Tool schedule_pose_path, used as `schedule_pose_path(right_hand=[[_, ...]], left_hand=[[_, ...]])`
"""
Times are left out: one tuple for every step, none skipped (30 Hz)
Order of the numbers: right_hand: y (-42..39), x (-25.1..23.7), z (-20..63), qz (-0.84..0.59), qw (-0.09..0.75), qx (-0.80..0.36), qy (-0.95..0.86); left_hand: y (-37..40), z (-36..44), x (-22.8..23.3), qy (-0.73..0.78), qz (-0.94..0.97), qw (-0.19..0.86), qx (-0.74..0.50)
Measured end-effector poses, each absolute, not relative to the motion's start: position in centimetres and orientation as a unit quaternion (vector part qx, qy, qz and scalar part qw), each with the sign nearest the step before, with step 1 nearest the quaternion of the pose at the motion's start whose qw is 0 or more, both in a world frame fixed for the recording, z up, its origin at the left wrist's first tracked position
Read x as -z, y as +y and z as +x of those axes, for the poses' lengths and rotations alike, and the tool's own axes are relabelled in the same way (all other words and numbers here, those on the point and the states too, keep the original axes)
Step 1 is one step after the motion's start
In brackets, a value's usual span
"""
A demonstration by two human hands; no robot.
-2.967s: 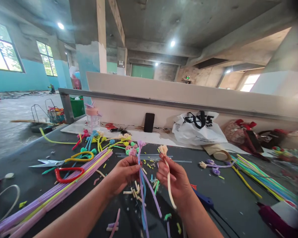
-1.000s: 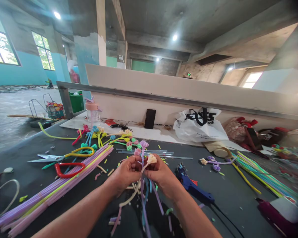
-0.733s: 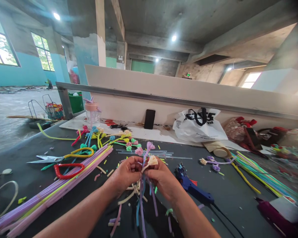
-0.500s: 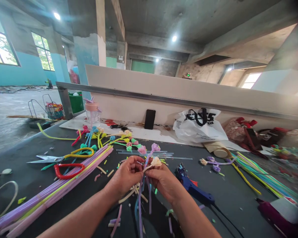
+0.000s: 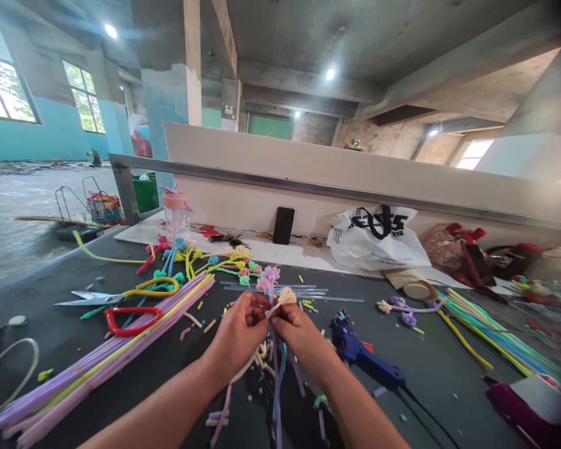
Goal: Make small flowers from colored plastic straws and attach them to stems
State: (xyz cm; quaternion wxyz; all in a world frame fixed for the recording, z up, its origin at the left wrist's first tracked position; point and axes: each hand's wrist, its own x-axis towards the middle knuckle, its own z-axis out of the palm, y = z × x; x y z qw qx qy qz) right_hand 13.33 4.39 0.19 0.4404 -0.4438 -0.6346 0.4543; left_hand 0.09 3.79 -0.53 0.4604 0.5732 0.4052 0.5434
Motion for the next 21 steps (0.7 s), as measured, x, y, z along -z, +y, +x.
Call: schedule_pose_path(right_hand=[[4.39,-0.16,13.31,-0.44,0.443,-0.468,-0.625],[4.37,-0.17,13.26,-0.431,0.447,-0.494,-0.609],[4.32,-0.22,13.19,-0.419,0.45,-0.525,-0.589],[4.27,-0.28,13.13,-0.406,0.453,-0.552,-0.571],[4.22,-0.35,13.08,-0.396,0.455,-0.573,-0.555],[4.19,-0.38,13.06,-0.39,0.456,-0.588,-0.543],[4.18,-0.38,13.07,-0.389,0.458,-0.596,-0.533],[4.18,-0.34,13.12,-0.392,0.461,-0.599,-0.525],[4.18,-0.27,13.19,-0.397,0.463,-0.602,-0.516],[4.18,-0.2,13.27,-0.398,0.465,-0.607,-0.507],[4.17,-0.15,13.34,-0.397,0.469,-0.612,-0.498],[4.12,-0.13,13.38,-0.394,0.473,-0.616,-0.491],[4.06,-0.18,13.39,-0.389,0.477,-0.621,-0.485],[3.97,-0.28,13.36,-0.383,0.481,-0.627,-0.479],[3.87,-0.44,13.29,-0.379,0.485,-0.631,-0.472],[3.78,-0.62,13.21,-0.375,0.488,-0.634,-0.468],[3.71,-0.8,13.12,-0.371,0.49,-0.637,-0.466],[3.67,-0.95,13.04,-0.366,0.493,-0.638,-0.465],[3.67,-1.04,12.98,-0.362,0.496,-0.638,-0.465],[3.7,-1.06,12.94,-0.357,0.502,-0.637,-0.463],[3.76,-1.0,12.91,-0.354,0.507,-0.638,-0.46]], left_hand=[[3.82,0.04,0.55,0.411,0.572,0.453,-0.547],[3.84,0.0,0.55,0.418,0.571,0.444,-0.55],[3.84,-0.04,0.55,0.427,0.571,0.434,-0.551],[3.84,-0.07,0.55,0.434,0.573,0.427,-0.549],[3.84,-0.09,0.55,0.44,0.575,0.421,-0.546],[3.85,-0.1,0.56,0.444,0.578,0.416,-0.544],[3.86,-0.11,0.59,0.446,0.581,0.411,-0.543],[3.87,-0.11,0.62,0.447,0.585,0.404,-0.543],[3.87,-0.1,0.68,0.448,0.587,0.398,-0.543],[3.85,-0.07,0.73,0.449,0.59,0.394,-0.543],[3.8,-0.03,0.78,0.448,0.591,0.394,-0.543],[3.72,0.03,0.82,0.445,0.59,0.399,-0.543],[3.62,0.09,0.83,0.442,0.586,0.406,-0.544],[3.5,0.17,0.81,0.439,0.581,0.416,-0.545],[3.38,0.24,0.75,0.435,0.577,0.426,-0.545],[3.26,0.31,0.67,0.43,0.572,0.438,-0.545],[3.16,0.37,0.57,0.424,0.567,0.451,-0.543],[3.08,0.41,0.46,0.416,0.561,0.469,-0.541],[3.04,0.44,0.37,0.404,0.553,0.491,-0.539],[3.01,0.47,0.31,0.39,0.545,0.514,-0.536],[3.01,0.49,0.29,0.377,0.537,0.535,-0.532]])
